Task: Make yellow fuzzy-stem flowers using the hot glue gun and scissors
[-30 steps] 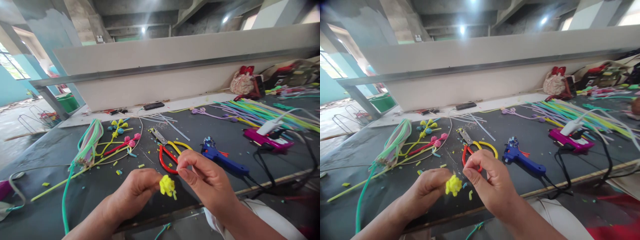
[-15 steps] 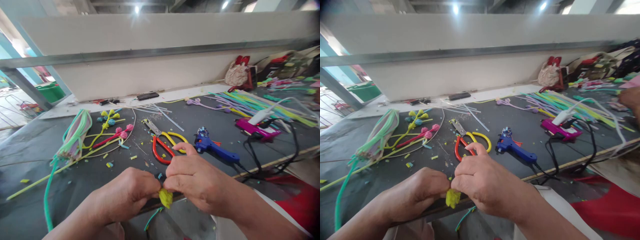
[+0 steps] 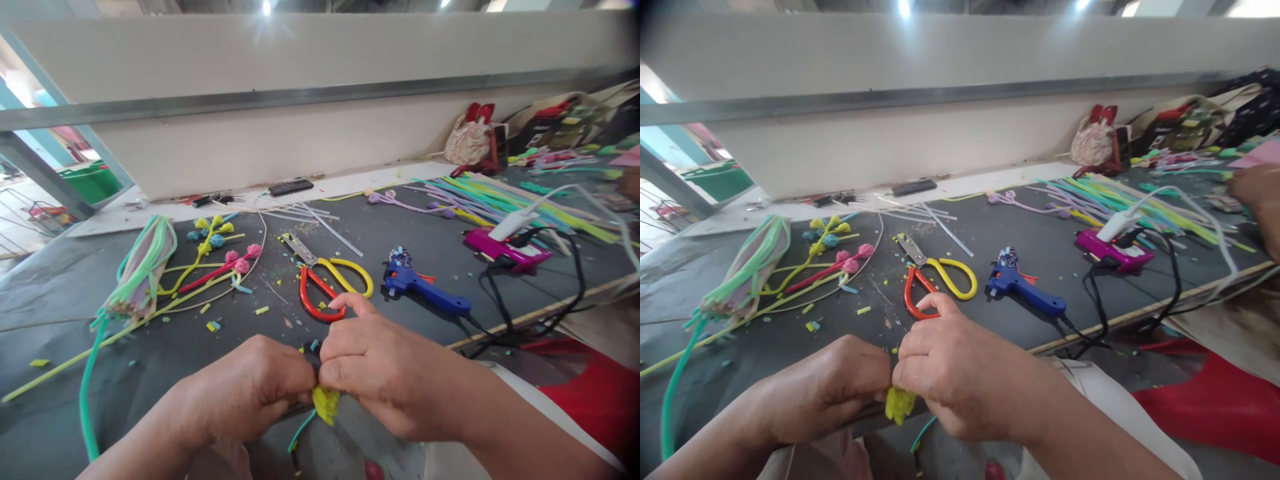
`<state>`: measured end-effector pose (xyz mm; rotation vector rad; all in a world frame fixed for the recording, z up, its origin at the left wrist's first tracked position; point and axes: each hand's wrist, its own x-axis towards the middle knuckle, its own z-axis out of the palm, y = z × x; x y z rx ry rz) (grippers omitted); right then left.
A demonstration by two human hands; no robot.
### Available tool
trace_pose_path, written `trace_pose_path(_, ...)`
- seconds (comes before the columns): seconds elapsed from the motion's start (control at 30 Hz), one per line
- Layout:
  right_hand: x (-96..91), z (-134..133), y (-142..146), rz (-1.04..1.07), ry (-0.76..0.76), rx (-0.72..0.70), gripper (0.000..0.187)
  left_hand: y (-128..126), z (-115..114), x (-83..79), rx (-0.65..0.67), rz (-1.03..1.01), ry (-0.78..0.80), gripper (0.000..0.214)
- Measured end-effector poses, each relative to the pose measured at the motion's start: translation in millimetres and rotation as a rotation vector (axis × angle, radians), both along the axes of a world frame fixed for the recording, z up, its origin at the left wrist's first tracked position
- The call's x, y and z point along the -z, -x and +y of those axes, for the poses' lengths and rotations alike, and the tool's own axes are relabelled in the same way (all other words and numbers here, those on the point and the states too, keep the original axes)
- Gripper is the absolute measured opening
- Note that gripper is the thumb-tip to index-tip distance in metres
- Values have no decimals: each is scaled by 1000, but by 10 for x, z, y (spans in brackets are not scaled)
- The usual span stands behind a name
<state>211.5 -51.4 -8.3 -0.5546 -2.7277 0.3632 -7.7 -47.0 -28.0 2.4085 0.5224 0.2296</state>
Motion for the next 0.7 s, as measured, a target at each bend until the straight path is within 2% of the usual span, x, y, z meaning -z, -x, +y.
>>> trace_pose_path(0.27, 2, -49, 26, -59, -71, 30, 13, -6, 22, 8, 18, 19, -7, 16)
trace_pose_path(0.47, -16, -76, 57, -50, -117, 7, 14, -5, -6, -11, 48, 34, -35, 17)
trace_pose_path(0.7, 45, -97, 72, 3, -174, 57, 11, 6, -13, -27, 30, -8, -15, 19)
